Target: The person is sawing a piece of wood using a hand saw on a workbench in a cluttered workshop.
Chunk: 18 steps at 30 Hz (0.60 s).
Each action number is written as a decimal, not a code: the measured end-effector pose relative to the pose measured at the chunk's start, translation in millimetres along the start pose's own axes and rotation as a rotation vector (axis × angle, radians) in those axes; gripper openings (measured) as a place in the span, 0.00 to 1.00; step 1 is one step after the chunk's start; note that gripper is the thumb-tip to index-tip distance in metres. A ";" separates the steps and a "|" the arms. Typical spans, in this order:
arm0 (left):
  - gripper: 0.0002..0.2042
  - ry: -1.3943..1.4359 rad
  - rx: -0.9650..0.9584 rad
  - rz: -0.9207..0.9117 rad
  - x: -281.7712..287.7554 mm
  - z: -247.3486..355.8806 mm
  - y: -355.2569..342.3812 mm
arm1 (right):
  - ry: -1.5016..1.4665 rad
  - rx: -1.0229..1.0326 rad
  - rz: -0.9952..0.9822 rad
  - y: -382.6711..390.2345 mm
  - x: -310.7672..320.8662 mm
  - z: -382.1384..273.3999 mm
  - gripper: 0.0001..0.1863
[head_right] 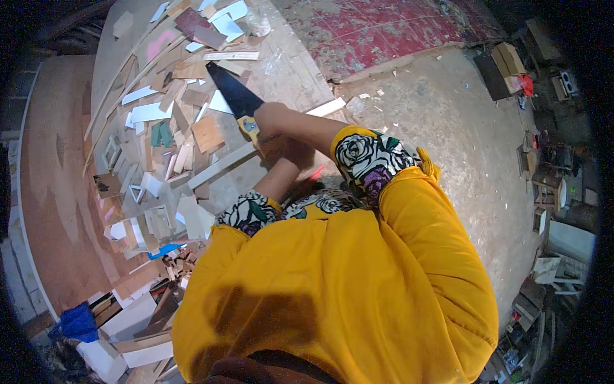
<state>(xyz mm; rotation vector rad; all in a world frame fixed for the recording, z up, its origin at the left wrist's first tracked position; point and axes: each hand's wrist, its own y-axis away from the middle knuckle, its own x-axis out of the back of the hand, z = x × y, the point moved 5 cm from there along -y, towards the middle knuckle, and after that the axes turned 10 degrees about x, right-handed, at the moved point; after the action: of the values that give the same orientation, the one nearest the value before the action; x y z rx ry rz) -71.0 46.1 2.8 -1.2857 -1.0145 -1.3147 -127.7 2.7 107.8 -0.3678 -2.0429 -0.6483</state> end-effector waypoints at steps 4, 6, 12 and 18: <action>0.23 -0.348 -0.010 0.280 32.4 11.5 6.7 | 0.234 0.038 -0.224 -4.4 -24.6 -24.0 0.21; 0.25 -0.329 -0.077 0.074 30.8 16.8 -9.6 | 0.256 -0.035 -0.181 -13.1 -44.7 -22.1 0.17; 0.26 -0.305 -0.005 -0.008 10.4 14.5 -16.1 | 0.275 0.206 0.006 -6.0 -53.8 -20.9 0.13; 0.21 -0.156 0.019 -0.046 10.2 -0.1 -22.2 | -0.741 -0.014 0.636 45.7 18.8 -22.3 0.10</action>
<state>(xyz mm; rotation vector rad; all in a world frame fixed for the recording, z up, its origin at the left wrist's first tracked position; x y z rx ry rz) -92.3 48.4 14.6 -1.3738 -1.1680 -1.2507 -99.4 27.2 147.1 -1.3559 -2.3903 -0.1215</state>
